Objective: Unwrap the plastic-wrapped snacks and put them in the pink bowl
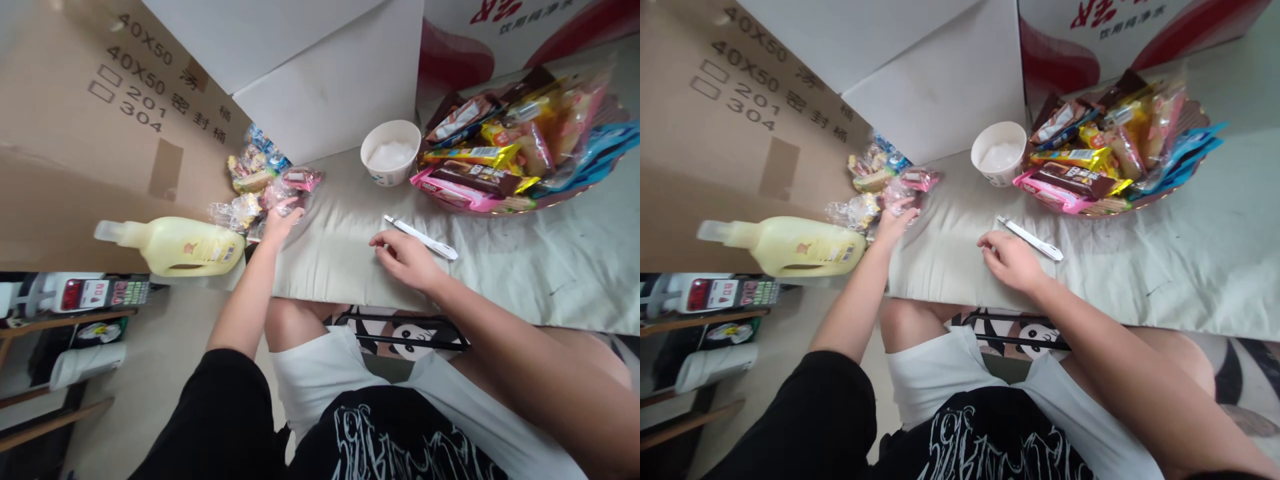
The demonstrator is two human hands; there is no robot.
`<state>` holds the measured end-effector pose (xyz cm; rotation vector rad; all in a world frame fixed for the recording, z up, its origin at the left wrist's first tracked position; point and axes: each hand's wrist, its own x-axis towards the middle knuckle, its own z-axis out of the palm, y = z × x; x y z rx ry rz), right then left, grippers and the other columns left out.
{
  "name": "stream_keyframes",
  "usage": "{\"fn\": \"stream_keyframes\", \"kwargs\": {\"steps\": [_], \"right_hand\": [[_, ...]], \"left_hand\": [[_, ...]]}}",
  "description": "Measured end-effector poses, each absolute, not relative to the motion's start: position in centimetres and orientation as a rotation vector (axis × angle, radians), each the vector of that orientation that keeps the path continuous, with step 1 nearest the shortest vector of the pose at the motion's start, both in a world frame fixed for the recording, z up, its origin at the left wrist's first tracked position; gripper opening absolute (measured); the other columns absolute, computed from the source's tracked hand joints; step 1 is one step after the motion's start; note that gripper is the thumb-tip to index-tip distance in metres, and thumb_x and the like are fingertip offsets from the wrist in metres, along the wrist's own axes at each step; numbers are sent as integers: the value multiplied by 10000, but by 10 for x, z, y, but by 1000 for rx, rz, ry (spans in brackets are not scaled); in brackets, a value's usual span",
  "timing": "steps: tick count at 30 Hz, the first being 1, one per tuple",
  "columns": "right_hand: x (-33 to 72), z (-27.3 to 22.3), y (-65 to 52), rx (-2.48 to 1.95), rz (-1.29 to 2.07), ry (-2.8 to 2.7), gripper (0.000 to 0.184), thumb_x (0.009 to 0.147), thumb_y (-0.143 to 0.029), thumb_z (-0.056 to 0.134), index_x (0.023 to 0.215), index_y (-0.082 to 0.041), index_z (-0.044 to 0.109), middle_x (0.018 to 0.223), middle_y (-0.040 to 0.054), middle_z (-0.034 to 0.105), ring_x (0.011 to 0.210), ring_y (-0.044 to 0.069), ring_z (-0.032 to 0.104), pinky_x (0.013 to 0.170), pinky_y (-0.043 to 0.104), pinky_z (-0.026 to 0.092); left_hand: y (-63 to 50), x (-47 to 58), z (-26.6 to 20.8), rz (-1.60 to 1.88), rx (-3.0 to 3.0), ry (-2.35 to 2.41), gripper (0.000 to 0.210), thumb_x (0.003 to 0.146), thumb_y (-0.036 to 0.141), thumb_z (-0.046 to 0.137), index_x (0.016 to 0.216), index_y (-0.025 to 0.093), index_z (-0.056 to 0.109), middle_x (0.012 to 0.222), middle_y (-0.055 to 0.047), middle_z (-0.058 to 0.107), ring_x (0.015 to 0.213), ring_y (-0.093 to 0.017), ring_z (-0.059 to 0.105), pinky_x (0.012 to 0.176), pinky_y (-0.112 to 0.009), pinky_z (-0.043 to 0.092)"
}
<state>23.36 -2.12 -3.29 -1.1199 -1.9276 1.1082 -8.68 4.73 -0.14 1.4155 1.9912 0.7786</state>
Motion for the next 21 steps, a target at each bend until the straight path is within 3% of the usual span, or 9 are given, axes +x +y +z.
{"fn": "stream_keyframes", "kwargs": {"steps": [4, 7, 10, 15, 19, 21], "right_hand": [[228, -36, -12, -1121, 1174, -1834, 191, 910, -251, 497, 999, -196, 657, 860, 47, 700, 616, 148, 556, 697, 334, 485], [221, -41, -8, -1140, 1238, -1714, 272, 908, -337, 548, 1127, -188, 609, 1036, 96, 708, 741, 179, 635, 741, 359, 534], [219, -48, -9, -1079, 1331, -1612, 508, 900, -479, 611, 1304, -191, 503, 1316, 165, 630, 991, 250, 684, 797, 392, 576], [224, -52, -14, -1134, 1149, -1703, 658, 940, -637, 573, 1438, -239, 411, 1352, 146, 574, 1257, 334, 599, 1064, 519, 523], [222, -53, -15, -1135, 1012, -1738, 675, 942, -679, 543, 1480, -306, 377, 1554, 141, 390, 1460, 385, 442, 1108, 575, 497], [220, -53, -15, -1112, 1071, -1720, 751, 913, -755, 515, 1508, -335, 330, 1586, 132, 381, 1484, 385, 429, 1133, 588, 478]], "left_hand": [[24, -67, -3, 1125, 920, 1548, 469, 834, 556, 533, 1185, 272, 662, 1209, -62, 756, 1084, -211, 729, 803, -313, 604], [14, -44, -9, 966, 743, 1390, 575, 826, 669, 480, 1163, 244, 670, 1193, -103, 766, 1016, -253, 746, 743, -360, 607], [14, -15, -21, 753, 651, 1275, 654, 828, 733, 458, 1193, 231, 666, 1133, -122, 783, 930, -289, 763, 656, -390, 604], [22, 16, -33, 543, 650, 1124, 623, 883, 720, 495, 1224, 234, 685, 1016, -110, 798, 951, -319, 778, 686, -424, 644], [27, 9, -31, 541, 686, 1119, 676, 921, 767, 405, 1222, 236, 693, 948, -110, 794, 850, -299, 784, 634, -403, 640], [27, 3, -31, 504, 689, 1084, 680, 934, 762, 372, 1235, 243, 693, 946, -105, 793, 819, -289, 783, 608, -391, 633]]}}
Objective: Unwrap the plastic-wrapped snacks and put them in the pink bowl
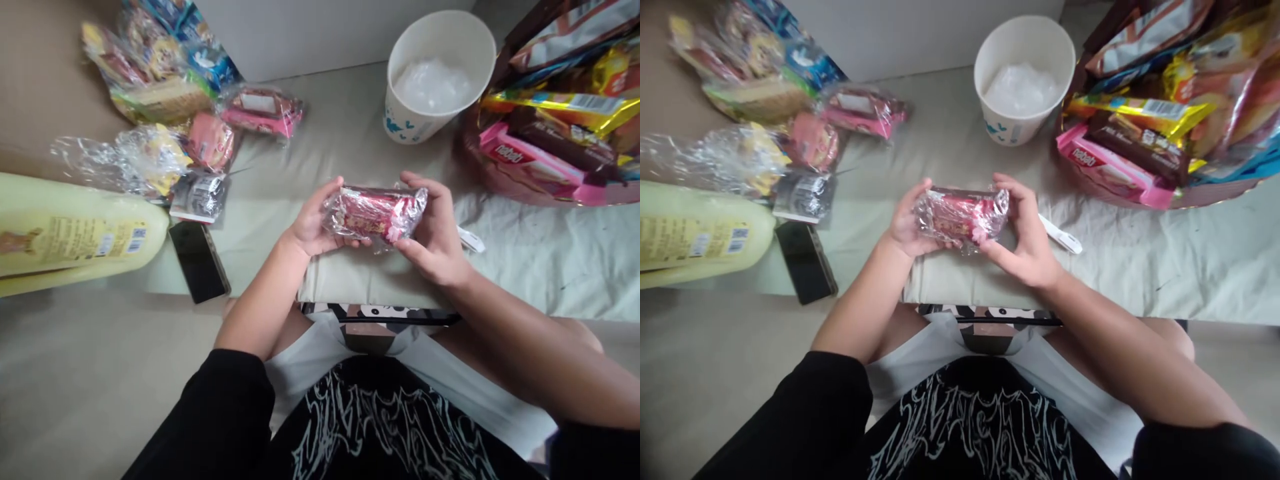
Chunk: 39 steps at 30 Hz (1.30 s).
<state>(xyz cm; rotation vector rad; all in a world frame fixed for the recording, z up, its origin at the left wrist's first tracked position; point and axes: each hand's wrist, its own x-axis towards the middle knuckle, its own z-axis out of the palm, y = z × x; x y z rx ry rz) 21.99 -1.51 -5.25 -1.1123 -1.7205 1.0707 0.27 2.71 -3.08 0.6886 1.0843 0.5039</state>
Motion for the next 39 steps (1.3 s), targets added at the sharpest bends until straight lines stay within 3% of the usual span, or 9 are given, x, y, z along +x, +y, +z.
{"fn": "stream_keyframes", "kwargs": {"steps": [5, 8, 12, 16, 22, 26, 33, 36, 39], "right_hand": [[227, -48, -13, -1081, 1306, -1630, 931, 801, -957, 367, 1520, -372, 279, 1627, 102, 414, 1518, 360, 417, 1163, 583, 443], [235, -42, -11, -1005, 1508, -1622, 961, 740, -977, 461, 1449, -330, 410, 1508, 119, 544, 1374, 360, 562, 1038, 538, 531], [237, -32, -10, -1089, 1541, -1751, 623, 819, -767, 660, 1158, -247, 616, 974, 60, 688, 811, 209, 660, 713, 371, 536], [232, -28, -11, -1253, 1449, -1790, 322, 891, -434, 672, 1134, -231, 609, 637, -70, 447, 538, 115, 449, 558, 295, 403], [233, -29, -11, -1316, 1389, -1813, 394, 875, -364, 643, 1227, -221, 538, 848, -14, 605, 596, 113, 542, 619, 301, 467], [236, -29, -13, -1281, 1319, -1923, 591, 827, -438, 706, 1324, -202, 489, 968, 51, 667, 770, 188, 636, 714, 342, 513], [234, -28, -13, -1281, 1204, -2152, 364, 904, -259, 535, 1250, -180, 622, 606, -55, 525, 529, 133, 499, 574, 297, 389], [236, -26, -11, -1023, 1279, -2171, 302, 897, -200, 502, 1138, -155, 679, 708, -7, 639, 580, 128, 548, 586, 294, 424], [237, -27, -11, -709, 1385, -2170, 482, 847, -100, 437, 1271, -156, 659, 986, 57, 758, 703, 141, 646, 647, 296, 501]], "left_hand": [[25, 2, -31, 506, 730, 1011, 619, 959, 702, 388, 1143, 217, 727, 870, -95, 772, 910, -314, 782, 661, -399, 641], [26, 5, -26, 540, 758, 1020, 559, 968, 656, 421, 990, 198, 740, 817, -87, 747, 963, -312, 776, 754, -417, 646], [31, -3, -16, 473, 825, 1084, 415, 931, 557, 568, 850, 175, 708, 785, -77, 711, 907, -281, 767, 806, -415, 632], [34, -14, -16, 627, 1050, 1366, 317, 926, 471, 650, 821, 173, 671, 816, -59, 681, 877, -246, 733, 798, -380, 609], [42, -20, -36, 780, 1400, 1542, 456, 969, 573, 590, 709, 198, 574, 639, -7, 495, 716, -172, 651, 703, -317, 566], [45, -32, -45, 806, 1478, 1407, 425, 872, 634, 694, 883, 216, 619, 729, -1, 586, 704, -170, 659, 685, -332, 585], [45, -42, -71, 962, 1600, 1460, 363, 765, 277, 838, 1029, 224, 593, 844, 10, 625, 787, -169, 684, 753, -333, 595], [48, -34, -79, 1033, 1618, 1492, 380, 792, 208, 808, 1104, 235, 593, 851, 14, 637, 794, -164, 691, 764, -328, 596], [49, -23, -73, 1053, 1661, 1452, 267, 818, 165, 756, 1056, 216, 647, 867, 4, 686, 803, -153, 696, 769, -307, 594]]}}
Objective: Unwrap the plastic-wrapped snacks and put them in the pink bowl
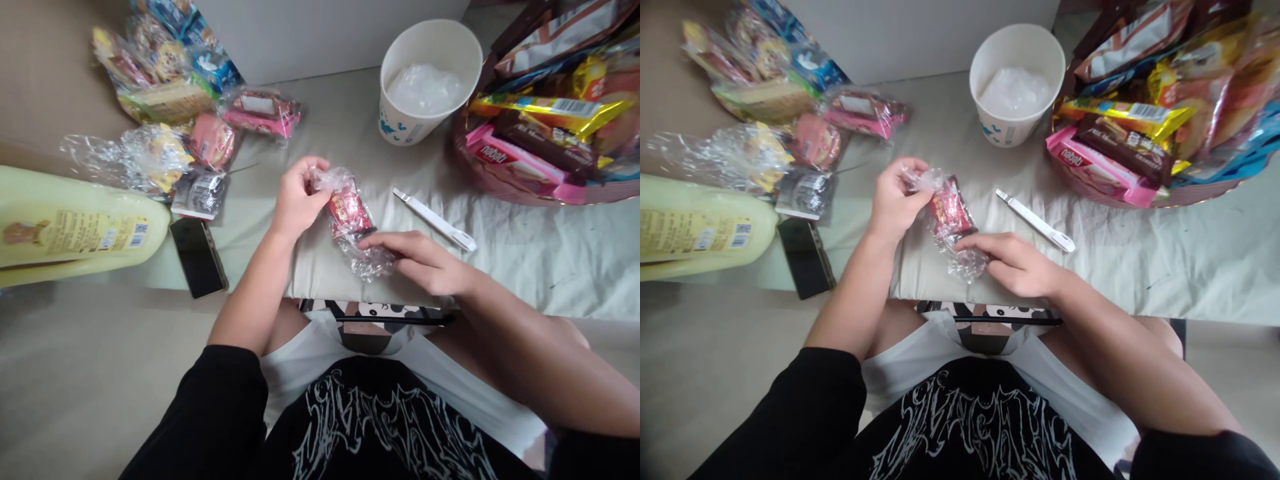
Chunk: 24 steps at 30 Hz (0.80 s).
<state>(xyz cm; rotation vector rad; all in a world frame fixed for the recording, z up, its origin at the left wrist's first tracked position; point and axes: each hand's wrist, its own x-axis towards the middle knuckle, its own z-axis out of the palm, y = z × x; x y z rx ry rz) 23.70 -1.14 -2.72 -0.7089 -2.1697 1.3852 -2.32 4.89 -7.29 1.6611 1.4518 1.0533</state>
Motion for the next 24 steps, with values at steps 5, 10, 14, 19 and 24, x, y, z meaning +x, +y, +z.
{"fn": "stream_keyframes", "kwargs": {"steps": [5, 10, 14, 19, 24], "right_hand": [[233, -30, -16, -792, 1346, -2135, 494, 872, -61, 453, 1280, -190, 699, 1007, 33, 794, 718, 125, 693, 686, 270, 545], [231, -30, -17, -960, 1199, -2044, 219, 960, -246, 614, 1065, -191, 799, 898, 39, 796, 679, 121, 681, 631, 255, 519], [230, -30, -15, -990, 993, -2081, 270, 983, -349, 656, 815, -186, 792, 627, -1, 625, 530, 94, 521, 523, 261, 408], [229, -32, -13, -933, 867, -2102, 263, 1010, -347, 606, 881, -190, 773, 869, 64, 695, 747, 155, 637, 675, 294, 505], [229, -33, -13, -906, 887, -2223, 290, 1052, -309, 497, 954, -178, 736, 885, 79, 729, 820, 203, 665, 755, 349, 528]], "left_hand": [[42, -12, -51, 936, 1803, 1275, 155, 813, 103, 657, 912, 186, 742, 920, -22, 759, 850, -152, 706, 795, -287, 574], [31, -5, -49, 909, 1788, 1224, 161, 827, 210, 696, 980, 194, 744, 972, -22, 778, 847, -149, 694, 773, -276, 553], [25, 4, -52, 959, 1815, 1177, 150, 892, 346, 693, 928, 202, 717, 838, 6, 752, 721, -119, 657, 685, -253, 521], [22, 10, -55, 980, 1911, 1033, 219, 998, 407, 581, 971, 223, 696, 883, -14, 776, 840, -143, 738, 778, -278, 575], [23, 6, -60, 964, 1976, 836, 202, 1021, 396, 532, 1002, 234, 650, 1188, -84, 791, 1248, -231, 705, 1122, -451, 535]]}}
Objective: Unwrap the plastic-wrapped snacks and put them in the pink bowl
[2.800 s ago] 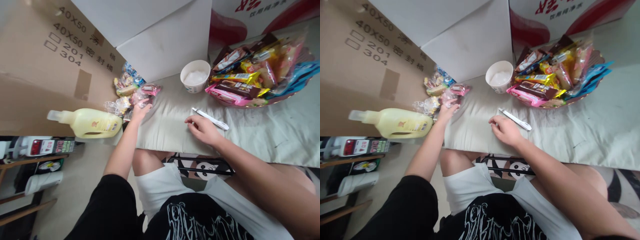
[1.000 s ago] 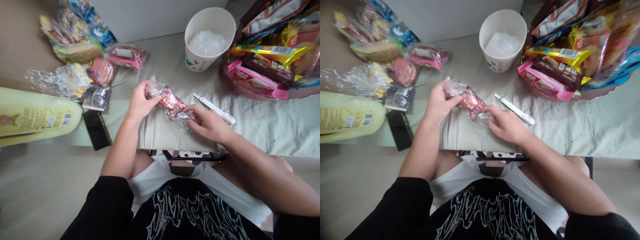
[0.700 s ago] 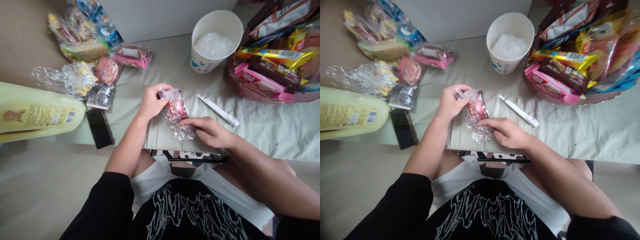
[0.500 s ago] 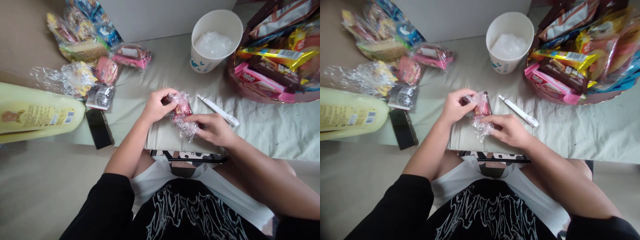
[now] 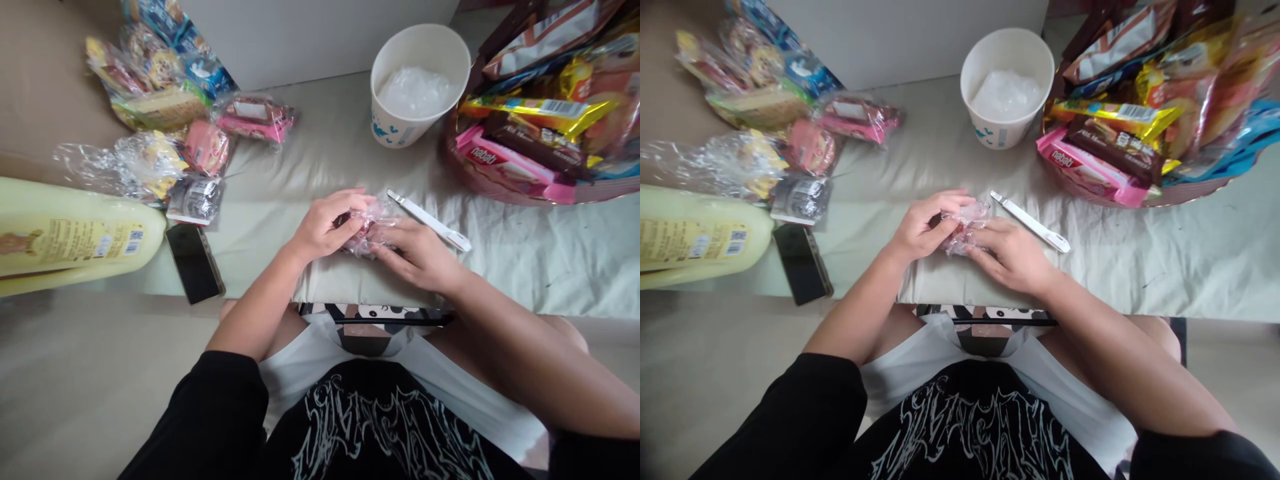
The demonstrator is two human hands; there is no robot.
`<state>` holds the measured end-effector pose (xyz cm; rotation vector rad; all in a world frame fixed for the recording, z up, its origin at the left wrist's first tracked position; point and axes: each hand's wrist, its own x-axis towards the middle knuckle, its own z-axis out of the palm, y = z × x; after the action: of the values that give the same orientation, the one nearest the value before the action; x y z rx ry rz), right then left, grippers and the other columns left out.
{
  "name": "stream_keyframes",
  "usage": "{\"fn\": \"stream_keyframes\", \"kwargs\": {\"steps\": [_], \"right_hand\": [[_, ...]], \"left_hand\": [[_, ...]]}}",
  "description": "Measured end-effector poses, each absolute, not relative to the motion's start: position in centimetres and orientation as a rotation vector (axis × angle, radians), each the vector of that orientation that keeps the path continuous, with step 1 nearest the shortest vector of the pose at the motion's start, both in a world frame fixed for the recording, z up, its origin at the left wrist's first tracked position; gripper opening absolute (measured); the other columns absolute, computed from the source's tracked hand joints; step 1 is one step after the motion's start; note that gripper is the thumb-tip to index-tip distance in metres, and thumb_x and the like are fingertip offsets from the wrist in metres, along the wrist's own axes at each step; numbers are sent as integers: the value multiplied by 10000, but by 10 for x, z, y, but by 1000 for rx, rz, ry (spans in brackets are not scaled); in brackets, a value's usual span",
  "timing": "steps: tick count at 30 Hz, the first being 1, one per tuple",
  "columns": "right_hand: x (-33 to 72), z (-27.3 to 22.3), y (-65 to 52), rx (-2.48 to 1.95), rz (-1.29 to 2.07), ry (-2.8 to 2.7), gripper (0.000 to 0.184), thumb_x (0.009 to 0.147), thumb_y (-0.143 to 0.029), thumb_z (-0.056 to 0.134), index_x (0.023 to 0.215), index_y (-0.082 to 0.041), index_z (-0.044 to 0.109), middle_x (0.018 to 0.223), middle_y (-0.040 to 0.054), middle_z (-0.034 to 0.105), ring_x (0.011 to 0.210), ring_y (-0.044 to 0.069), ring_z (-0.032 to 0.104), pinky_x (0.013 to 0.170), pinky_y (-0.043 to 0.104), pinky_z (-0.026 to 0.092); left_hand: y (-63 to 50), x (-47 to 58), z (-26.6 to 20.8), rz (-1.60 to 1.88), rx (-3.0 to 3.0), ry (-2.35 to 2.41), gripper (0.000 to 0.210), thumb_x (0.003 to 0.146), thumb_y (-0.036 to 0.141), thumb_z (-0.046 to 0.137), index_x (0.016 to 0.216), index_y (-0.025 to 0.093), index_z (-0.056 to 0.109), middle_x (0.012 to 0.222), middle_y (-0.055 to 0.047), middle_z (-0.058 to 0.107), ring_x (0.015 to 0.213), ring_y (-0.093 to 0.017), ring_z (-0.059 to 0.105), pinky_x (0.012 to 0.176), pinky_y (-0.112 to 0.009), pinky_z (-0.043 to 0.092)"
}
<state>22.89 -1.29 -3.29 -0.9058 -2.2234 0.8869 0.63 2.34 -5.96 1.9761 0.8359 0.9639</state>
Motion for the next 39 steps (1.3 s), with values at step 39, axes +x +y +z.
{"fn": "stream_keyframes", "kwargs": {"steps": [39], "right_hand": [[222, -47, -29, -609, 327, -2290, 53, 903, -286, 599, 855, -265, 604, 1020, 50, 749, 918, 225, 697, 786, 411, 568]], "left_hand": [[20, 9, -40, 654, 2047, 843, 79, 752, 175, 557, 776, 245, 528, 1243, -46, 778, 1215, -261, 686, 1182, -516, 424]]}}
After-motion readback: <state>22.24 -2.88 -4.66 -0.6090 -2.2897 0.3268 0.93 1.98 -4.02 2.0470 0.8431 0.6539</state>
